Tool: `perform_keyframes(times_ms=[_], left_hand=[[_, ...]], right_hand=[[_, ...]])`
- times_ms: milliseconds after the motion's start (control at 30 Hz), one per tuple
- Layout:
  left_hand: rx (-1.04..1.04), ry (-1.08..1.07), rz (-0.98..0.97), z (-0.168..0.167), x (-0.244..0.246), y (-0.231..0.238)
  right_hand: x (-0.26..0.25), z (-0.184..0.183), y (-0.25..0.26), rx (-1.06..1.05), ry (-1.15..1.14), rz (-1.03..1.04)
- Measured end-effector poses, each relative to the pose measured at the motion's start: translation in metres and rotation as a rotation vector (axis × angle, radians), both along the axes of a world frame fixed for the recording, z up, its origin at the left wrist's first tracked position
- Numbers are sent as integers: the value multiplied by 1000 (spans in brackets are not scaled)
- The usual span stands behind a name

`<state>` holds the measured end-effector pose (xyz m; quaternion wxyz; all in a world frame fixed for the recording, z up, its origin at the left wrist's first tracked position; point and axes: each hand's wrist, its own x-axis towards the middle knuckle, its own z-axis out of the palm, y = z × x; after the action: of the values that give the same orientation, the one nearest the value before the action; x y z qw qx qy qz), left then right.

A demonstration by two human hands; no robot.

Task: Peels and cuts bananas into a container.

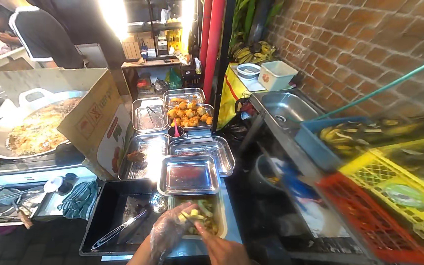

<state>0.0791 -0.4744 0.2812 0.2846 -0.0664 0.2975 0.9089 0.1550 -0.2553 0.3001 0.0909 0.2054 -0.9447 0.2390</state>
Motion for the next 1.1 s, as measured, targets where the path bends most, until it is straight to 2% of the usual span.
perform_keyframes(times_ms=[100,267,333,400,433,467,533,633,700,800,867,1000,1100], left_hand=[[74,-5,-7,3,2,9],[90,-24,49,-3,1,14],[112,-22,45,3,-1,17],[46,-35,74,3,-1,20],[-72,-2,87,1,-1,21],[-276,88,71,-4,-2,21],[-857,299,-60,-9,-11,22],[-1578,614,-662,6,-38,41],[-1795,763,-927,-4,-54,68],[-1907,829,-1133,-38,-65,97],[-1940,940,-1187,-55,-72,104],[-1929,904,-1243,-34,-81,103],[-1742,773,-1022,-17,-77,79]], right_hand=[[3,-10,1,29,-89,6],[1,3,1,-49,-98,-3],[1,0,0,-29,-169,14],[-1,2,5,-15,-260,9],[-2,5,9,-16,-295,1],[-1,9,14,-25,-325,-12],[0,14,29,-52,-386,-69],[-2,21,61,-55,-657,-158],[0,10,80,-129,-653,-214],[2,1,96,-178,-690,-233],[1,-5,99,-238,-668,-232],[0,-10,103,-275,-667,-258],[2,-8,98,-198,-601,-264]])
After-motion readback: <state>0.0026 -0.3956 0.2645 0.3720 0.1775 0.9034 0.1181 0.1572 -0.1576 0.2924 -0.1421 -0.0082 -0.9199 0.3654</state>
